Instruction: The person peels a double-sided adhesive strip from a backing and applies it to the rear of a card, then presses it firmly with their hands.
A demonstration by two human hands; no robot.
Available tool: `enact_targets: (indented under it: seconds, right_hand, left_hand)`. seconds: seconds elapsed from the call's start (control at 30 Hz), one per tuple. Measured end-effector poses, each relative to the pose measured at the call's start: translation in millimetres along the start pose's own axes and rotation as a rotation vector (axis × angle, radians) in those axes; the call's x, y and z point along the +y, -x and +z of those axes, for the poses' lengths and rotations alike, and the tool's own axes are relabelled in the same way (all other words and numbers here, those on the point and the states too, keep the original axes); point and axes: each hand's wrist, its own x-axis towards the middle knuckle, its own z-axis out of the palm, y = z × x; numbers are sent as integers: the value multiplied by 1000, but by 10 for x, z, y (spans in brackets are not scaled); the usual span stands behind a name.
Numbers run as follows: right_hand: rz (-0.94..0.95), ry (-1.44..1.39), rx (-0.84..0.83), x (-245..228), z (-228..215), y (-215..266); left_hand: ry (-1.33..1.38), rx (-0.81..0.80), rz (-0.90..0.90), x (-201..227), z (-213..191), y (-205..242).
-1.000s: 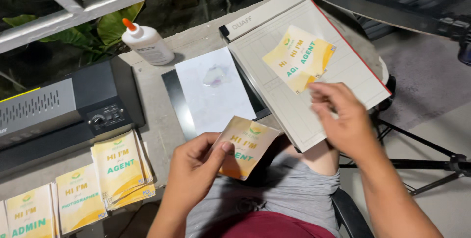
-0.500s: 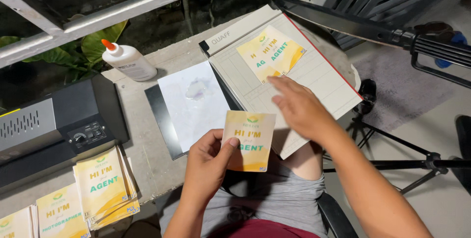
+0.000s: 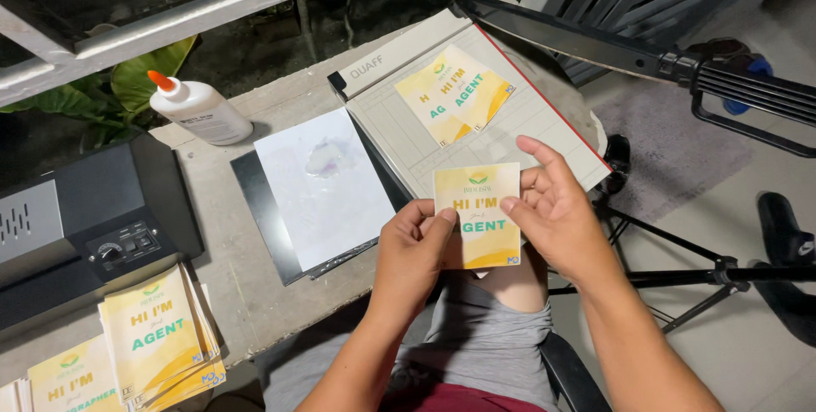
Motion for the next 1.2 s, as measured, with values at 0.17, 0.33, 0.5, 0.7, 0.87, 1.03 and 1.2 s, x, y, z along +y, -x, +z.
enact_targets:
  seconds: [0.17, 0.33, 0.5, 0.7, 0.87, 1.03, 1.2]
  right_hand:
    - [21, 51, 44, 24, -94, -90]
    - [34, 88, 87, 135, -131, -200]
    - [-5, 217, 135, 102, -80, -233]
    - [-307, 722, 171, 13, -93, -223]
    - [-426, 657, 89, -322, 287, 51]
    - [-356, 608, -122, -264, 451, 209]
    - [-271, 614, -77, -305, 355, 123]
  left_hand:
    - [-321, 76, 65, -110, -63, -127]
    - [-346, 82, 40, -114, -43, -137]
    - [-371, 82, 62, 59, -7, -73]
    - [-784, 124, 559, 51, -43, 101]
    - [-988, 108, 866, -164, -147, 112]
    - [-736, 80, 807, -248, -133, 145]
    - [-788, -126, 844, -194, -116, 212]
